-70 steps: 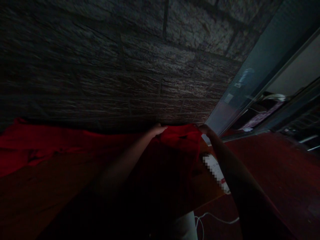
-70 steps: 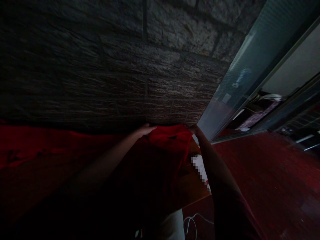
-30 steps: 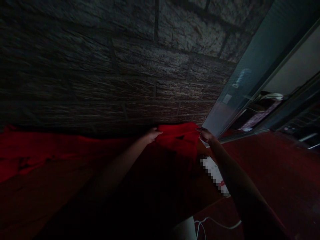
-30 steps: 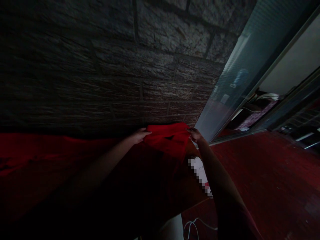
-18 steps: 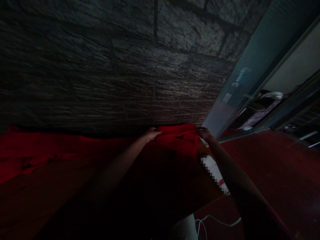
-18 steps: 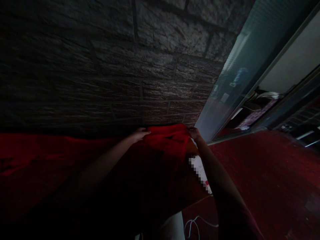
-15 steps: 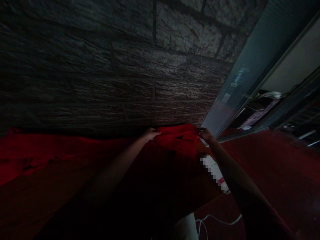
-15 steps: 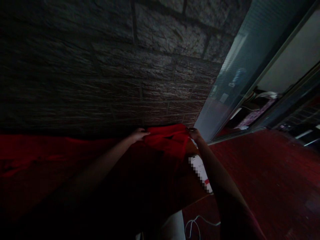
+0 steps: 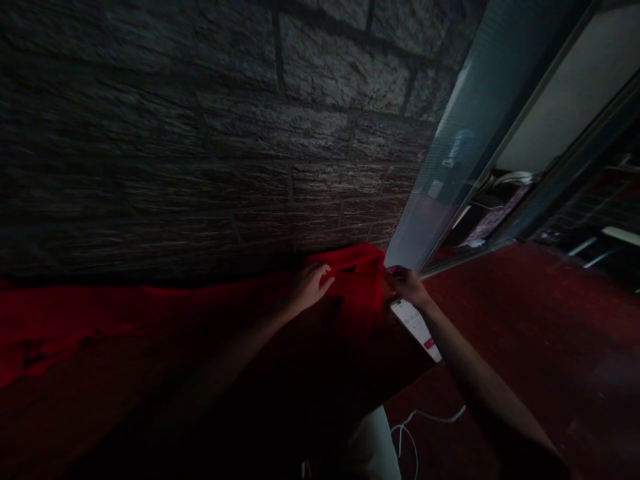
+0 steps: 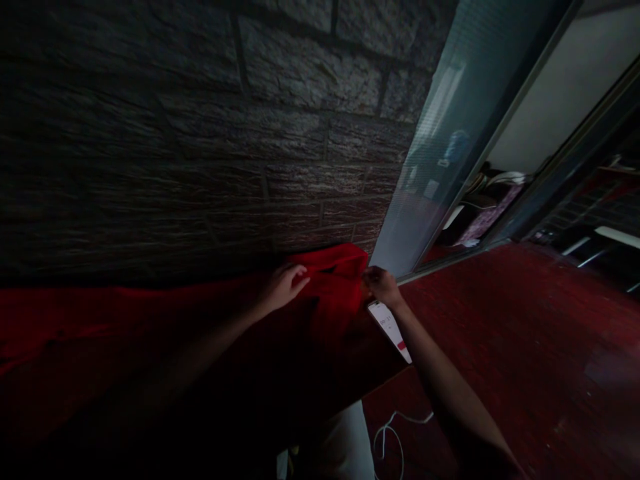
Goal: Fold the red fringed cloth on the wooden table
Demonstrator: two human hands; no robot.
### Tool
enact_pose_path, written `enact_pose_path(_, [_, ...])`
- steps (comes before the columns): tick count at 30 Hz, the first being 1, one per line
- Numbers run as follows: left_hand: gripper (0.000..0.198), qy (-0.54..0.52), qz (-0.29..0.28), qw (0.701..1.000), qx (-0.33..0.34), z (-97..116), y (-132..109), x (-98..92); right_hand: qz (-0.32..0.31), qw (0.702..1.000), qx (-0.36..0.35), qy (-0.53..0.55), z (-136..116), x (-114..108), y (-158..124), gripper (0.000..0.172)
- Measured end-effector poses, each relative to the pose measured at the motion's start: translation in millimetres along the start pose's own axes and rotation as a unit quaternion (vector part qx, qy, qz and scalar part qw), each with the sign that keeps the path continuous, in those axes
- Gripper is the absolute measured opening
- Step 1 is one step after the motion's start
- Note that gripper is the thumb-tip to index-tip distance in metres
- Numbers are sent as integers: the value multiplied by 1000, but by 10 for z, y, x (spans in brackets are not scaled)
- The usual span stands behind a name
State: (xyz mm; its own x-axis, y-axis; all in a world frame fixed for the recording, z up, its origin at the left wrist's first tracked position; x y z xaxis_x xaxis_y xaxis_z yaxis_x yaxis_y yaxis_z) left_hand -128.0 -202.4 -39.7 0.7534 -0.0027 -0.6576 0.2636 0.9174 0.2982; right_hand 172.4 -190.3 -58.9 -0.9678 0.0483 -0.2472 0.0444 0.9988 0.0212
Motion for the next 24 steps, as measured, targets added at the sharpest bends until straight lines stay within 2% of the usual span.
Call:
enact_pose_path(2, [35,3,-47,999,-4,136,-217,183,-33,999,-2,-15,90,114,-478,28])
enact_pose_path(4, [55,22,-62,997,-39,222,-373,338,-41,999,-4,-2,170,278,-889,35])
enact_pose_path(7, [69,34,-80,993,-84,290,-435,474,-29,999,-24,4,215,523,-1196,40])
enact_pose_path(10, [68,-13,-80,991,-110,297,-352,510,-1,999,-30,-20,184,630,-1130,40])
enact_pose_path(16, [68,-90,-45,984,-148,143,-211,547,131,972,-17,-194,38,501,-725,31])
enact_pose_path(19, [63,-148,-43,974,-165,47,-179,612,118,978,5,-171,40,514,-592,31])
enact_pose_path(22, [52,-201,-27,961,-188,-9,-147,666,80,992,41,-87,107,561,-484,34])
enact_pose_path(24, [46,-218,-16,956,-195,-16,-134,684,73,996,37,-23,153,570,-435,35])
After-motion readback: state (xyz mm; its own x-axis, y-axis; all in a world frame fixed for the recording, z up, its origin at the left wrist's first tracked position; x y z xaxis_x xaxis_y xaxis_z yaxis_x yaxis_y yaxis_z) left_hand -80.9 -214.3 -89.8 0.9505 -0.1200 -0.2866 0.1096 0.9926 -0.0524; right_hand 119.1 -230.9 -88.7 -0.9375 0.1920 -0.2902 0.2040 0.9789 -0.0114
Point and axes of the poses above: each hand's wrist, its own y-axis towards the middle knuckle, its own x-axis out of the palm, z = x × y, the point moved 2 cm from there along y, towards the middle knuckle, and after that the axes turned 3 degrees about y, right-handed, at the moved point
